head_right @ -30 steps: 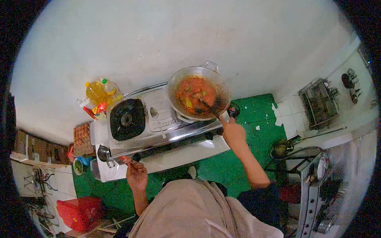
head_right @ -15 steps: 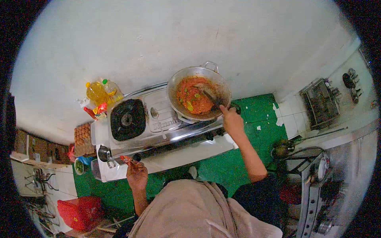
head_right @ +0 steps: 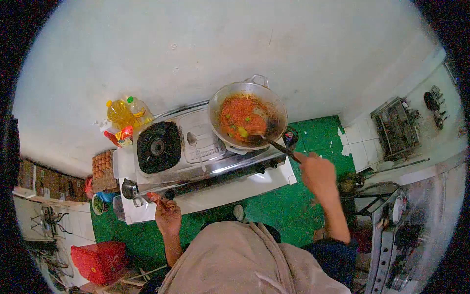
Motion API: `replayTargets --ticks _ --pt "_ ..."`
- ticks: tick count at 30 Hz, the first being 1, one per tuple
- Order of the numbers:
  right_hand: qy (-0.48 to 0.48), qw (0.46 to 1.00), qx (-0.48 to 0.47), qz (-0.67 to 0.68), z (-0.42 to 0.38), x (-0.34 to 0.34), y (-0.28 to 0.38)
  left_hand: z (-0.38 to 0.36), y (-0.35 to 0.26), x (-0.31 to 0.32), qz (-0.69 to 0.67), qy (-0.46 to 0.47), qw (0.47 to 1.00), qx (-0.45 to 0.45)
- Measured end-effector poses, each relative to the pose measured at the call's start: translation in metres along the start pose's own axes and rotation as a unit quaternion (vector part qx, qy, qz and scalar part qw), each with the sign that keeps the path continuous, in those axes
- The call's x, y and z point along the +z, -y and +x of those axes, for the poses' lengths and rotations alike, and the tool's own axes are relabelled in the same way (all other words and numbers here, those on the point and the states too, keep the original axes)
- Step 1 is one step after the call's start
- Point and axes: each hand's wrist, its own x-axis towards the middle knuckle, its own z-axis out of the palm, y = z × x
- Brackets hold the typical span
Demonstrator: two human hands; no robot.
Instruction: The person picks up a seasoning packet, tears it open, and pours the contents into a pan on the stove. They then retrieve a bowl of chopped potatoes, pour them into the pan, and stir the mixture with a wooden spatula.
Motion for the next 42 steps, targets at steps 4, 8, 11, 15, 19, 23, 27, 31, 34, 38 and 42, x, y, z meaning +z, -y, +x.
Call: replayTargets --ticks 4,8,11,15,19,23,27,31,34,38,42 --pt "-0.076 0.997 0.0 0.028 0.059 0.066 0.019 0.007 -0.004 -0.015 0.03 0.006 0.999 -0.018" --pt "-0.135 0.988 0.005 0.072 0.09 0.052 0.019 0.002 0.003 0.008 -0.001 -0.027 1.0 -0.01" --pt "-0.109 0.992 0.036 0.061 0.105 0.065 0.029 0.001 0.005 0.008 0.0 -0.041 0.999 -0.008" --pt "-0.105 0.993 -0.004 0.046 0.078 0.091 0.049 0.005 0.005 0.008 0.009 -0.019 1.0 -0.013" --pt "-0.034 0.999 -0.015 0.021 0.025 0.046 0.019 0.011 -0.003 -0.016 -0.008 0.055 0.998 -0.041" --pt "-0.047 0.993 -0.016 0.108 -0.006 -0.001 -0.008 0.005 0.0 0.001 -0.008 -0.016 1.0 -0.005" --pt "-0.003 0.979 -0.049 0.196 0.012 0.026 0.017 0.009 -0.003 -0.008 -0.001 -0.006 1.0 -0.012" --pt "-0.086 0.977 -0.037 0.193 0.081 0.092 0.034 0.012 0.002 -0.007 0.01 0.006 0.999 -0.033" --pt "-0.117 0.98 0.002 0.164 0.1 0.095 0.027 0.007 0.007 0.004 0.02 -0.033 0.999 -0.023" --pt "-0.119 0.98 0.065 0.142 0.088 0.07 0.004 -0.001 0.005 0.003 0.002 -0.025 1.0 -0.004" --pt "-0.163 0.958 0.02 0.234 0.128 0.113 -0.004 -0.002 -0.002 -0.011 0.0 -0.018 1.0 0.0"
